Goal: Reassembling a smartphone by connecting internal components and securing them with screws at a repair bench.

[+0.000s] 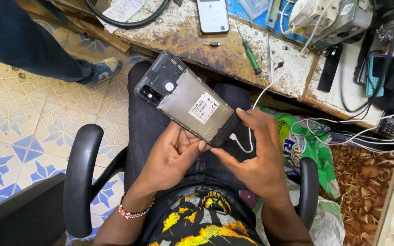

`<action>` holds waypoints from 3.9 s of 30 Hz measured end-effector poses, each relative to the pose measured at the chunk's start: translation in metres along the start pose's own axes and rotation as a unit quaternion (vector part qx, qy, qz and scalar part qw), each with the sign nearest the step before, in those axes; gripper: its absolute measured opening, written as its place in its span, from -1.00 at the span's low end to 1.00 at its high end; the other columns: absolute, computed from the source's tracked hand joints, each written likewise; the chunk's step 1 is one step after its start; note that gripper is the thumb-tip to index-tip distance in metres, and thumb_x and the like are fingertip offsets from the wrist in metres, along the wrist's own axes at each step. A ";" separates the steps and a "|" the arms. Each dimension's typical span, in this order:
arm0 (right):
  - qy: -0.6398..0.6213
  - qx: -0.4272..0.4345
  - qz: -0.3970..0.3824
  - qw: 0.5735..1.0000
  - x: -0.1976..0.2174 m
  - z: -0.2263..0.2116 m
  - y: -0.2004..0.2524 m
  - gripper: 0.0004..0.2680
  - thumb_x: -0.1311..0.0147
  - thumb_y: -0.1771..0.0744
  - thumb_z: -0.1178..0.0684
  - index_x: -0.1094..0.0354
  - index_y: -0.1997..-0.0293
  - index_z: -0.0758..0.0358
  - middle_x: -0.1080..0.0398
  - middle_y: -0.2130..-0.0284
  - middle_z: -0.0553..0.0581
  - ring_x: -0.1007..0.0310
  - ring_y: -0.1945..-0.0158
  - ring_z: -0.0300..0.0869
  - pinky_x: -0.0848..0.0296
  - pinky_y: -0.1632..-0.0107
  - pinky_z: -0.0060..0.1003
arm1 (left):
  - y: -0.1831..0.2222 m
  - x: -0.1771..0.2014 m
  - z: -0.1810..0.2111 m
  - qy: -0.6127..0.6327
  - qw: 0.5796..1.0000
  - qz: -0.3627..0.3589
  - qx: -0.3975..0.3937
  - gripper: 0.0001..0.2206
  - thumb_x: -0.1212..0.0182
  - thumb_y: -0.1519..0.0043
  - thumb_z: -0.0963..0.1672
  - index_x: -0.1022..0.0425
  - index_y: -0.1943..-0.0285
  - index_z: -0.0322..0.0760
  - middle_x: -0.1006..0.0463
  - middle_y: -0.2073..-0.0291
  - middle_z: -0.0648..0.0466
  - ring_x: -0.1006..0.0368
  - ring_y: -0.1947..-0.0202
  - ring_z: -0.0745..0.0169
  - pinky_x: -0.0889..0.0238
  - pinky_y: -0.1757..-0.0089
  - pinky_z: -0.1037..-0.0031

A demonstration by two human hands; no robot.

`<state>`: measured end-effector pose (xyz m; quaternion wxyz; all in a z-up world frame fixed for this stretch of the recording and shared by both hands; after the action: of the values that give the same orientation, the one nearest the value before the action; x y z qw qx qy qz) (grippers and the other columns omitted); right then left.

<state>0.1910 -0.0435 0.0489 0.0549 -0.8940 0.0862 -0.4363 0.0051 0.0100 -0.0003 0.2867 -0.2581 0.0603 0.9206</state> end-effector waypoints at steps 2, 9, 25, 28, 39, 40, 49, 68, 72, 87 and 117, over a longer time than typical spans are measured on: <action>-0.039 0.031 0.013 0.999 0.001 -0.004 -0.004 -0.44 -0.48 -0.21 0.01 -0.21 -0.29 0.21 -0.24 -0.21 0.26 -0.29 -0.32 0.04 -0.43 -0.34 -0.13 | 0.000 0.001 -0.001 0.017 1.000 -0.007 0.005 -0.72 -0.09 -0.40 -0.17 -0.21 -0.22 -0.42 -0.42 0.16 0.00 -0.38 0.15 0.32 -0.35 0.03 0.45; -0.058 0.009 -0.008 0.998 -0.013 0.009 0.000 -0.42 -0.48 -0.20 -0.01 -0.20 -0.30 0.25 -0.25 -0.18 0.27 -0.31 -0.28 0.02 -0.41 -0.30 -0.16 | -0.003 0.013 -0.013 0.063 0.997 -0.045 -0.006 -0.69 -0.09 -0.41 -0.19 -0.16 -0.28 -0.36 -0.40 0.13 0.06 -0.31 0.11 0.38 -0.28 0.03 0.47; -0.148 0.014 -0.004 0.989 -0.041 0.028 -0.006 -0.40 -0.51 -0.16 0.08 -0.19 -0.24 0.40 -0.30 0.00 0.35 -0.45 -0.05 0.23 -0.49 -0.16 0.10 | -0.017 0.022 -0.047 0.041 0.997 0.055 0.035 -0.44 -0.19 -0.22 -0.33 -0.01 -0.36 -0.42 -0.52 -0.14 -0.25 -0.53 0.12 0.17 -0.61 0.18 0.47; -0.198 0.001 -0.018 0.980 -0.031 0.042 -0.030 -0.42 -0.52 -0.15 0.03 -0.26 -0.22 0.37 -0.34 0.02 0.30 -0.48 -0.07 0.17 -0.51 -0.15 0.06 | -0.021 0.029 -0.047 0.025 0.994 0.102 0.035 -0.46 -0.22 -0.21 -0.31 -0.05 -0.33 -0.46 -0.53 -0.12 -0.31 -0.49 0.12 0.06 -0.63 0.20 0.45; 0.250 -0.049 0.077 0.964 -0.091 0.216 -0.150 -0.75 -0.18 -0.40 -0.05 -0.45 -0.06 0.35 -0.35 0.08 0.25 -0.33 -0.03 0.12 -0.43 0.04 -0.03 | -0.013 0.007 -0.013 -0.050 0.980 0.183 0.063 -0.42 -0.35 -0.13 -0.22 -0.22 -0.35 -0.34 -0.59 -0.15 -0.08 -0.54 -0.11 0.27 -0.42 -0.07 0.49; 0.239 -0.060 0.074 0.966 -0.090 0.212 -0.151 -0.78 -0.17 -0.40 -0.02 -0.45 -0.02 0.34 -0.38 0.12 0.25 -0.34 0.00 0.11 -0.41 0.04 -0.03 | -0.012 0.009 -0.011 -0.092 0.972 0.194 0.091 -0.44 -0.35 -0.13 -0.21 -0.25 -0.34 -0.30 -0.64 -0.02 0.00 -0.34 0.24 0.48 -0.25 0.23 0.61; 0.027 -0.056 0.096 0.993 0.017 0.072 -0.057 -0.81 -0.13 -0.40 -0.03 -0.39 -0.08 0.15 -0.52 0.27 0.11 -0.47 0.28 -0.11 -0.39 0.32 -0.20 | -0.018 0.013 -0.002 -0.156 0.960 0.208 0.107 -0.41 -0.34 -0.15 -0.16 -0.23 -0.38 -0.27 -0.67 0.02 0.05 -0.49 0.25 0.53 -0.37 0.30 0.64; -0.049 0.197 0.018 0.979 0.008 -0.007 0.006 -0.89 -0.23 -0.33 0.15 -0.43 0.10 0.25 -0.55 0.27 0.14 -0.57 0.25 -0.12 -0.54 0.11 -0.27 | -0.012 0.006 -0.006 -0.253 0.945 0.168 0.120 -0.59 -0.33 -0.20 -0.17 -0.36 -0.23 -0.19 -0.40 0.51 0.34 -0.01 0.61 0.66 -0.02 0.53 0.64; -0.049 0.198 0.019 0.979 0.006 -0.006 0.005 -0.88 -0.25 -0.33 0.15 -0.43 0.10 0.25 -0.56 0.25 0.15 -0.59 0.23 -0.10 -0.57 0.11 -0.27 | -0.013 0.006 -0.007 -0.215 0.956 0.168 0.107 -0.57 -0.31 -0.20 -0.21 -0.33 -0.25 -0.23 -0.63 0.26 0.26 -0.23 0.50 0.73 -0.22 0.45 0.72; -0.018 0.168 0.031 0.985 0.010 -0.010 0.004 -0.87 -0.22 -0.34 0.05 -0.48 0.12 0.26 -0.57 0.28 0.08 -0.57 0.32 -0.17 -0.49 0.20 -0.32 | -0.011 0.007 -0.004 -0.340 0.921 0.154 0.111 -0.59 -0.31 -0.19 -0.15 -0.37 -0.22 -0.18 -0.25 0.65 0.29 -0.06 0.65 0.49 0.00 0.53 0.49; 0.089 0.295 -0.087 0.947 0.032 -0.030 -0.035 -0.88 -0.10 -0.36 0.22 -0.32 0.03 0.25 -0.49 0.02 0.19 -0.56 0.05 -0.01 -0.51 0.02 -0.16 | -0.021 0.003 -0.008 -0.298 0.922 0.172 0.177 -0.58 -0.34 -0.13 -0.14 -0.37 -0.19 -0.09 -0.35 0.58 0.30 -0.12 0.60 0.58 -0.12 0.49 0.56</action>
<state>0.1904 -0.0166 0.0984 0.2703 -0.7991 -0.1201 -0.5233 0.0187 0.0271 -0.0078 0.1695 0.0974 0.1778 0.9645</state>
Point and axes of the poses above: each hand's wrist, its own y-axis away from the middle knuckle, its own x-axis out of the back of the hand, z = x × y, the point moved 1 cm from there along -y, towards the middle knuckle
